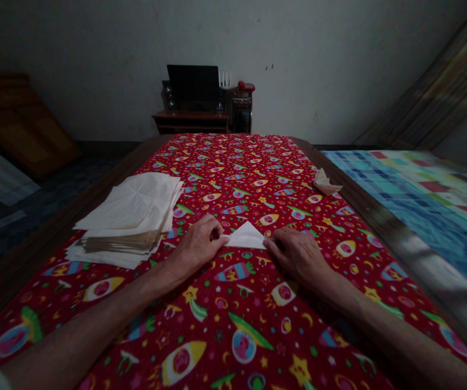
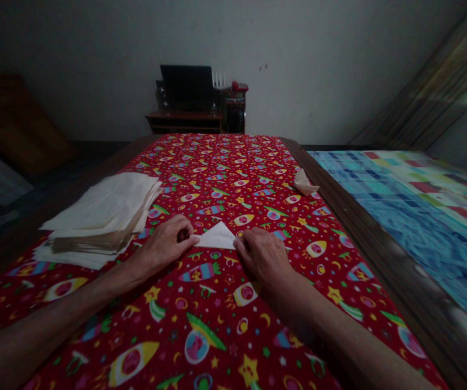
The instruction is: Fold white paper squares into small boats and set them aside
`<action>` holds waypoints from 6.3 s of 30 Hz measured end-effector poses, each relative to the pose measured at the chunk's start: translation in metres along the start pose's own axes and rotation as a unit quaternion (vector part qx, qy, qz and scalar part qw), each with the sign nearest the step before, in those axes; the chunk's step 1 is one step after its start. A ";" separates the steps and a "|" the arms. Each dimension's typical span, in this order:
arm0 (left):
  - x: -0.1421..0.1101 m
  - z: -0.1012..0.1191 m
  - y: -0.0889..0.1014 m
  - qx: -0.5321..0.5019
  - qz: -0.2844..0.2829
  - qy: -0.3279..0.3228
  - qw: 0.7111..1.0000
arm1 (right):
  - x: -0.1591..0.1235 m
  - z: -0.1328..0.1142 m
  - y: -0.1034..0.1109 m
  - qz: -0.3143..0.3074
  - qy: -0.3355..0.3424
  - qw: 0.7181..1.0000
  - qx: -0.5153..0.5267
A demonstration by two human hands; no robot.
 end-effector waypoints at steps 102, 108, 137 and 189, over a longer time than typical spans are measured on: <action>-0.008 0.034 -0.008 -0.011 0.045 0.073 0.996 | 0.010 -0.073 0.037 0.211 0.168 0.961 -0.053; -0.005 0.032 0.000 -0.067 0.037 0.078 0.994 | 0.017 -0.047 0.028 0.171 0.105 0.978 -0.060; -0.014 0.026 -0.008 0.059 -0.040 -0.078 0.994 | 0.017 -0.039 -0.008 0.026 0.099 0.993 -0.057; -0.040 0.049 -0.012 0.023 -0.095 -0.312 0.945 | -0.015 -0.054 0.010 0.097 0.239 0.964 0.061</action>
Point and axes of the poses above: each hand's wrist, its own x-axis towards the middle knuckle, its own y-axis out of the back of the hand, z = x × y, the point moved 9 cm from there along x, towards the middle knuckle, and after that the axes turned 15 degrees about z, right-handed, at the moved point
